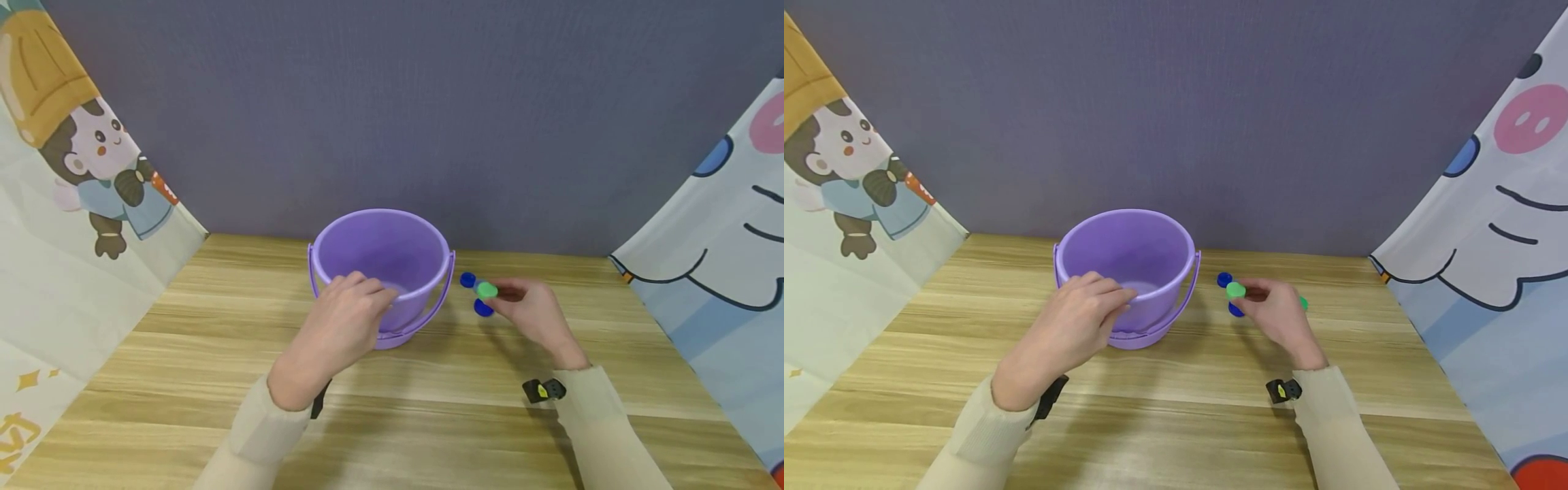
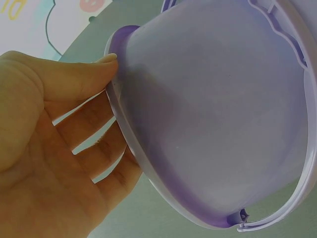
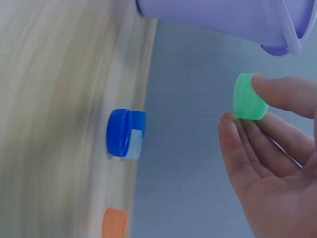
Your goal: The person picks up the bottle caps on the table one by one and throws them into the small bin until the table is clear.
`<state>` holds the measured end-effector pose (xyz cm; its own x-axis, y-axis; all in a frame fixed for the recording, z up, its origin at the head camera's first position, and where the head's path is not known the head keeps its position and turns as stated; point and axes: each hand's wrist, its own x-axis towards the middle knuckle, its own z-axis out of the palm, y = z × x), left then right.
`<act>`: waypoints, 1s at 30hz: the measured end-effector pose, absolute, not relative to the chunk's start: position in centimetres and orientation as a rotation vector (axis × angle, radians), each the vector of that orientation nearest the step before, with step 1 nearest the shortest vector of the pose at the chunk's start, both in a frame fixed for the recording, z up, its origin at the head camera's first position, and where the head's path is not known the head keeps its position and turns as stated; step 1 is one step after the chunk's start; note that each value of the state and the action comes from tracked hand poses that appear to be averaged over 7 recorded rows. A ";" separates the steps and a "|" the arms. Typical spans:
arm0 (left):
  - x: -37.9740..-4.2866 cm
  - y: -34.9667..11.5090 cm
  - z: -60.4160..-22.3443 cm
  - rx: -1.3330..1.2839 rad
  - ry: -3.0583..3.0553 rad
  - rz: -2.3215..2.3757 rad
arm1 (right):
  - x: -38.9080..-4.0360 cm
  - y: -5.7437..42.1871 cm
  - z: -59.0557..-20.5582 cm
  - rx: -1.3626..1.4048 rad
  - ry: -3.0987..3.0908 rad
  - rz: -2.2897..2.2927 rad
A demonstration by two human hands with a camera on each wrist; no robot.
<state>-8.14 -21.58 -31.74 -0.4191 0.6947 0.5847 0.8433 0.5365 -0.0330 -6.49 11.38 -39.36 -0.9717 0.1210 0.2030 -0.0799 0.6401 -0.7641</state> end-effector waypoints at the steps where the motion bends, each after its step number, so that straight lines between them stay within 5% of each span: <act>1: -8.1 -21.6 -31.7 -1.242 -2.234 -0.361 | -6.5 11.3 -39.3 -0.026 -2.619 1.243; 30: -8.1 -21.2 -31.7 -1.244 -2.235 -0.362 | -6.1 9.7 -37.0 0.060 -2.552 1.212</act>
<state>-8.11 -21.22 -31.74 -0.4196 0.6959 0.5828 0.8444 0.5348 -0.0307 -6.11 9.65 -37.03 -0.9497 0.0959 0.2982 -0.1705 0.6402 -0.7490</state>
